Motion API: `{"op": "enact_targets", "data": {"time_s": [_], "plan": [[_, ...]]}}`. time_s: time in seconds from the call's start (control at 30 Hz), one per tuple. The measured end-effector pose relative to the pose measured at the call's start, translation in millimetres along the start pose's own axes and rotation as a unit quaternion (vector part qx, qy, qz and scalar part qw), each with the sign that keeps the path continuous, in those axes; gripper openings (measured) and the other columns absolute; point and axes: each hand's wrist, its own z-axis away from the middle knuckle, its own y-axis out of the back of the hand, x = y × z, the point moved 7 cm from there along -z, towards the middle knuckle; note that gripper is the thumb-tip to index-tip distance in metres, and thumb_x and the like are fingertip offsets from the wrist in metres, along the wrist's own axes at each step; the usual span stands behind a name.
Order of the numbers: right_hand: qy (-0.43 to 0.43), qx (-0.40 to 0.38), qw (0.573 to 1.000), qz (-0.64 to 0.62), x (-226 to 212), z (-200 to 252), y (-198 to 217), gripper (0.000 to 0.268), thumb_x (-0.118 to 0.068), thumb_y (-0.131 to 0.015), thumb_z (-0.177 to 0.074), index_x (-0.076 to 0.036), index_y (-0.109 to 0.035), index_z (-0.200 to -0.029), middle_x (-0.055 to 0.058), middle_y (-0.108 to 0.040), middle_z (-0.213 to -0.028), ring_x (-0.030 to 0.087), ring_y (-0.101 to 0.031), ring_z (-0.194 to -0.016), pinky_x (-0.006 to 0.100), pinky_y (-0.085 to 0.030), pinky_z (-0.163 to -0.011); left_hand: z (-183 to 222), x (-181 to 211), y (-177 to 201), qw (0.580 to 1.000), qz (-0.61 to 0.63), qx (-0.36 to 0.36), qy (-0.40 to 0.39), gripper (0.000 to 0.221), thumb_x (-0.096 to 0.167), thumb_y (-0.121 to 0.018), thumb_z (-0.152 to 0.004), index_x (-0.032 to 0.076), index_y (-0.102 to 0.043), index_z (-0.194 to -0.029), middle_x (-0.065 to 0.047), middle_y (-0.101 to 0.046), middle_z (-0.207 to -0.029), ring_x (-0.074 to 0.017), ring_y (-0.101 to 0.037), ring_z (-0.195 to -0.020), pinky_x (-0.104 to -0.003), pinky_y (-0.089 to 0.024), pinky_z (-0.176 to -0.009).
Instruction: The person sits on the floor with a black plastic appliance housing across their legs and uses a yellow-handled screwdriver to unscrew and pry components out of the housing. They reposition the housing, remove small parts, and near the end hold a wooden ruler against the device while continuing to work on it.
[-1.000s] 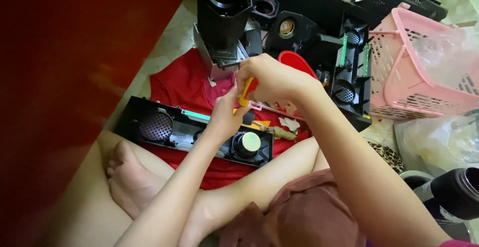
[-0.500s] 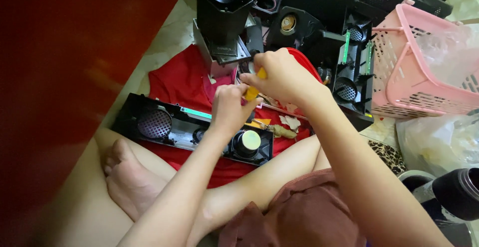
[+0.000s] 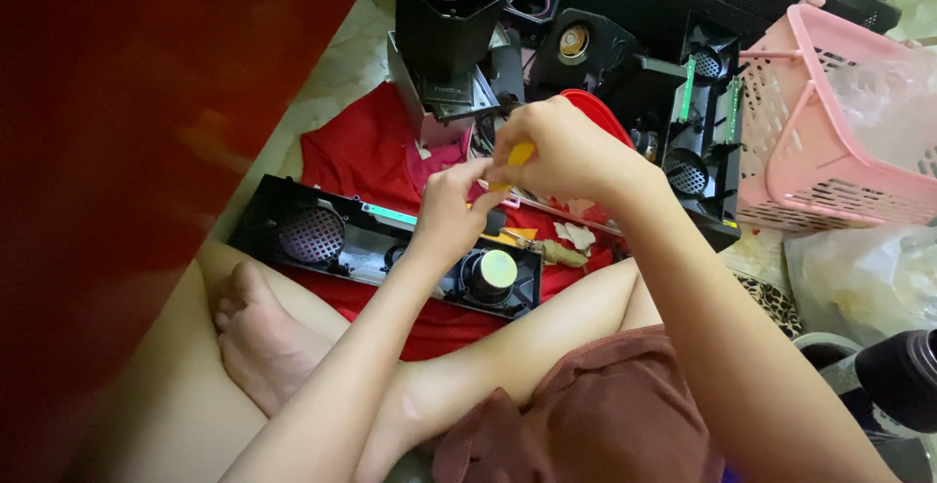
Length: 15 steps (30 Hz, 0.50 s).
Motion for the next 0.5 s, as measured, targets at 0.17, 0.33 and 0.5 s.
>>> {"op": "enact_targets", "data": {"time_s": [0.17,0.33,0.5], "plan": [[-0.100,0.098,0.990,0.016,38.4,-4.6,-0.2,0.031,-0.035,-0.071,-0.076,-0.006,-0.067,-0.085,0.013,-0.063,-0.078,0.026,-0.063,-0.073,0.034,-0.053,-0.064,-4.1,6.3,-7.6,0.997,-0.070,0.044,0.004,0.029,0.019,-0.077,-0.061,0.015,-0.059,-0.083,-0.001,-0.063,-0.073,-0.0244,-0.060,-0.078,-0.038,-0.046,-0.075],[-0.170,0.085,0.982,0.024,53.4,-0.7,2.0,0.041,-0.036,-0.074,-0.074,0.000,-0.064,-0.088,0.018,-0.062,-0.080,0.029,-0.064,-0.075,0.037,-0.053,-0.062,-1.1,20.8,-5.5,0.992,-0.101,0.069,0.031,0.030,0.014,-0.079,-0.062,0.012,-0.056,-0.081,-0.004,-0.061,-0.074,-0.0242,-0.060,-0.077,-0.039,-0.046,-0.076],[-0.058,-0.010,0.998,-0.004,26.3,3.0,2.3,0.029,-0.005,-0.072,-0.071,-0.006,-0.064,-0.099,0.018,-0.063,-0.090,0.035,-0.063,-0.086,0.041,-0.053,-0.072,-1.8,26.2,-6.8,0.999,0.023,0.006,0.027,0.032,0.009,-0.068,-0.074,0.016,-0.057,-0.103,-0.005,-0.062,-0.090,-0.0319,-0.060,-0.088,-0.042,-0.047,-0.077]]}}
